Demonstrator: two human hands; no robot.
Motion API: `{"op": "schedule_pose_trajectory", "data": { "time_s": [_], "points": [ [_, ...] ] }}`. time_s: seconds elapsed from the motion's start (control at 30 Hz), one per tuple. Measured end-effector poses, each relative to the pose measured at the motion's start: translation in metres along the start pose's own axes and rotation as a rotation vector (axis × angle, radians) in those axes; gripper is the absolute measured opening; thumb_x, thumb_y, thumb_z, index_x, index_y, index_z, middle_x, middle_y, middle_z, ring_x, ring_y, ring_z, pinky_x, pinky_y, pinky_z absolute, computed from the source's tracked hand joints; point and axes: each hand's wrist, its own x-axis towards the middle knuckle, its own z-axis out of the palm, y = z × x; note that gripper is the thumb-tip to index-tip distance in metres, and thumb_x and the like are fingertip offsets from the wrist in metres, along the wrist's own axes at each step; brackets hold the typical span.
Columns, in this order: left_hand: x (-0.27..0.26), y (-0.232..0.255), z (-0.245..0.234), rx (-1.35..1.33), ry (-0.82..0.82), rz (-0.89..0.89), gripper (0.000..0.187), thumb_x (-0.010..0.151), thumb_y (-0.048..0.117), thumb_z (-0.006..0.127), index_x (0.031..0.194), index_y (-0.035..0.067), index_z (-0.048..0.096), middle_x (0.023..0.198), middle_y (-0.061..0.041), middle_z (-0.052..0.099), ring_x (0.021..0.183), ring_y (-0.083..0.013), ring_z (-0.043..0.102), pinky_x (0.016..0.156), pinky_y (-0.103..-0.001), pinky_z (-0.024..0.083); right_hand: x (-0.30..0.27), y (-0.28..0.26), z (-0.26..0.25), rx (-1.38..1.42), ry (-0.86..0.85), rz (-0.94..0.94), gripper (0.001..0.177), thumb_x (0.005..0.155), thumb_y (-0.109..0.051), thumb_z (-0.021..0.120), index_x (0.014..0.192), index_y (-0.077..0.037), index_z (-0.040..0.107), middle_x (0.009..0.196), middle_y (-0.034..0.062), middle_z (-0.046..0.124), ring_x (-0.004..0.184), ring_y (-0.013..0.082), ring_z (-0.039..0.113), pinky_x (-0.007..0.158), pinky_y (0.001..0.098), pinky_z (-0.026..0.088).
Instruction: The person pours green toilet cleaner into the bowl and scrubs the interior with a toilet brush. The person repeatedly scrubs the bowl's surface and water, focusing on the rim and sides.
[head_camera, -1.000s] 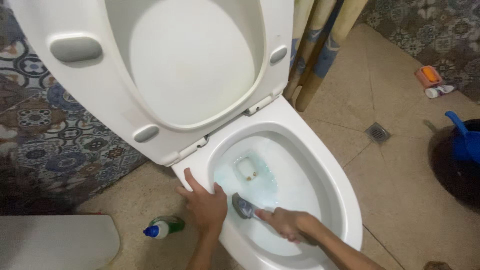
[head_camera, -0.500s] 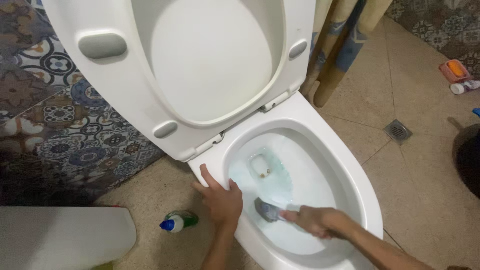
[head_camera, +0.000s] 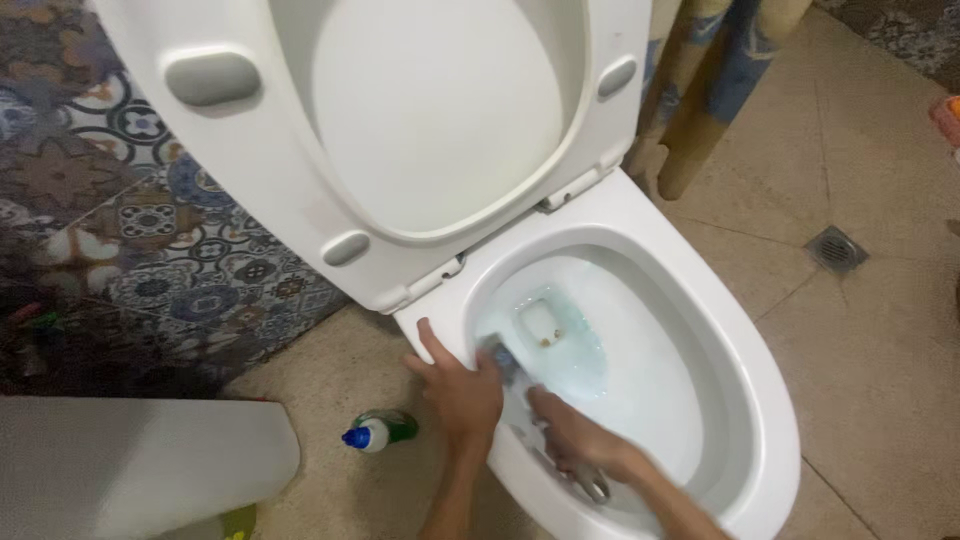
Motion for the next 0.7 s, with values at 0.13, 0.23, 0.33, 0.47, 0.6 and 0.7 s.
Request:
{"op": "schedule_pose_trajectory", "data": {
  "time_s": [0.13,0.23,0.33,0.47,0.6,0.7],
  "points": [
    [0.003,0.0,0.003,0.024,0.002,-0.033,0.086,0.087,0.016,0.065,0.156,0.018,0.014,0.14,-0.028,0.033,0.107,-0.0468,0.066,0.083,-0.048,0.065,-0.028,0.015,-0.038,0.202,-0.231,0.096,0.061,0.105,-0.06,0.027,0.1,-0.005,0.052,0.064,-0.0018,0.044,0.045,0.0115,0.039,0.045,0.03,0.042],
    [0.003,-0.001,0.002,0.094,0.012,-0.034,0.086,0.088,0.018,0.066,0.156,0.02,0.014,0.144,-0.029,0.029,0.106,-0.0482,0.066,0.084,-0.049,0.063,-0.039,0.014,-0.052,-0.103,-0.15,0.215,0.063,0.104,-0.063,0.028,0.1,-0.006,0.053,0.062,-0.0022,0.044,0.043,0.0117,0.038,0.043,0.0295,0.041],
    [0.004,-0.003,0.002,0.117,0.033,-0.025,0.088,0.088,0.018,0.067,0.156,0.02,0.012,0.147,-0.032,0.024,0.105,-0.0494,0.065,0.083,-0.049,0.064,-0.031,0.002,-0.049,-0.409,-0.04,0.218,0.067,0.104,-0.065,0.029,0.105,-0.006,0.061,0.063,0.0016,0.048,0.046,0.0147,0.044,0.047,0.0347,0.043],
    [0.009,0.0,0.004,0.153,-0.007,-0.063,0.087,0.089,0.021,0.066,0.156,0.018,0.011,0.14,-0.028,0.032,0.101,-0.0441,0.068,0.081,-0.046,0.067,-0.004,-0.018,-0.023,-0.437,0.199,-0.109,0.079,0.108,-0.056,0.026,0.097,0.007,0.072,0.079,0.0206,0.075,0.068,0.0266,0.069,0.076,0.0459,0.054],
    [0.007,-0.008,0.007,0.216,0.028,0.003,0.09,0.086,0.024,0.069,0.155,0.014,0.012,0.132,-0.026,0.037,0.092,-0.0424,0.07,0.078,-0.046,0.063,0.027,-0.04,0.021,-0.404,0.204,-0.156,0.064,0.111,-0.047,0.028,0.109,0.004,0.067,0.087,0.0185,0.07,0.078,0.0312,0.071,0.079,0.0436,0.053],
    [0.007,-0.01,0.009,0.234,0.074,0.066,0.089,0.088,0.027,0.072,0.156,0.014,0.015,0.129,-0.026,0.039,0.093,-0.0433,0.067,0.079,-0.05,0.058,0.026,-0.015,-0.003,-0.594,0.036,-0.511,0.041,0.098,-0.02,0.033,0.129,0.002,0.049,0.086,0.0155,0.057,0.065,0.0327,0.067,0.055,0.0462,0.06]
  ]
}}
